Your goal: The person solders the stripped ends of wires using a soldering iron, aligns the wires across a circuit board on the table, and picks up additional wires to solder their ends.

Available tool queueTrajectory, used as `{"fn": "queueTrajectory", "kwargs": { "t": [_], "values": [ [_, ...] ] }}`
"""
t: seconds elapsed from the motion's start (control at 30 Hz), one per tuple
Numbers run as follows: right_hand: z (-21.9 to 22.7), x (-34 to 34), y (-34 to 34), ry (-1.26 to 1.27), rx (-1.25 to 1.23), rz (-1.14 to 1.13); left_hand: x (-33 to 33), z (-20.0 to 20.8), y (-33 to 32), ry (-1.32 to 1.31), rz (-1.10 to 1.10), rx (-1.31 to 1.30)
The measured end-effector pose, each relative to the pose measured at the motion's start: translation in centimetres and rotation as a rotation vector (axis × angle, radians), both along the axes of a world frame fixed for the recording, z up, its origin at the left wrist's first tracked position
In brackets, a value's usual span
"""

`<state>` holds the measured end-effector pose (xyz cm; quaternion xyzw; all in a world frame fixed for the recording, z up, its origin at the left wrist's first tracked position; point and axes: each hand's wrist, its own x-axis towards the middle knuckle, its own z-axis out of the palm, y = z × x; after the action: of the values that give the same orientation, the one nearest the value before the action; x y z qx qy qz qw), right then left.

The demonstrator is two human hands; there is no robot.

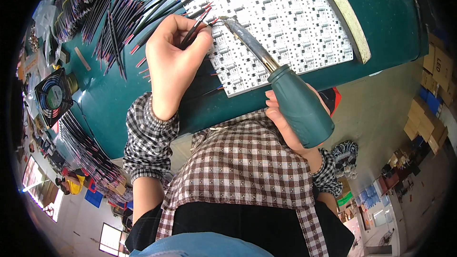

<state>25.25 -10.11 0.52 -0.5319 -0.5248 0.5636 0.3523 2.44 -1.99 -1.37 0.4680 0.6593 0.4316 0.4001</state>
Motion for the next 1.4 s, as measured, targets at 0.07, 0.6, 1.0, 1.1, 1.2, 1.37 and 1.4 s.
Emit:
{"fn": "queueTrajectory", "kwargs": {
  "t": [0.07, 0.6, 1.0, 1.1, 1.2, 1.37, 1.4],
  "values": [
    [-0.7, 0.5, -0.3, -0.021, 0.051, -0.05, 0.0, 0.1, 0.0, 0.004, -0.002, 0.002],
    [1.1, 0.1, 0.1, 0.049, -0.013, 0.013, 0.2, 0.3, -0.1, 0.018, -0.022, 0.005],
    [0.2, 2.4, -1.7, 0.124, 0.086, -0.015, -3.0, 5.2, -2.5, 0.243, -0.157, 0.342],
    [0.0, 2.3, -1.6, 0.064, 0.122, 0.042, -2.0, 5.9, -2.3, 0.139, -0.224, -0.005],
    [0.1, 2.3, -2.1, 0.139, 0.054, 0.013, -1.1, 1.7, -1.7, -0.041, -0.148, -0.039],
    [0.7, 2.2, -2.1, 0.002, 0.021, 0.089, -0.8, 0.4, -1.4, 0.119, -0.111, -0.04],
    [0.4, 2.1, -2.1, 0.027, 0.027, 0.075, -0.7, 0.4, -1.3, 0.129, -0.107, -0.034]
  ]
}}
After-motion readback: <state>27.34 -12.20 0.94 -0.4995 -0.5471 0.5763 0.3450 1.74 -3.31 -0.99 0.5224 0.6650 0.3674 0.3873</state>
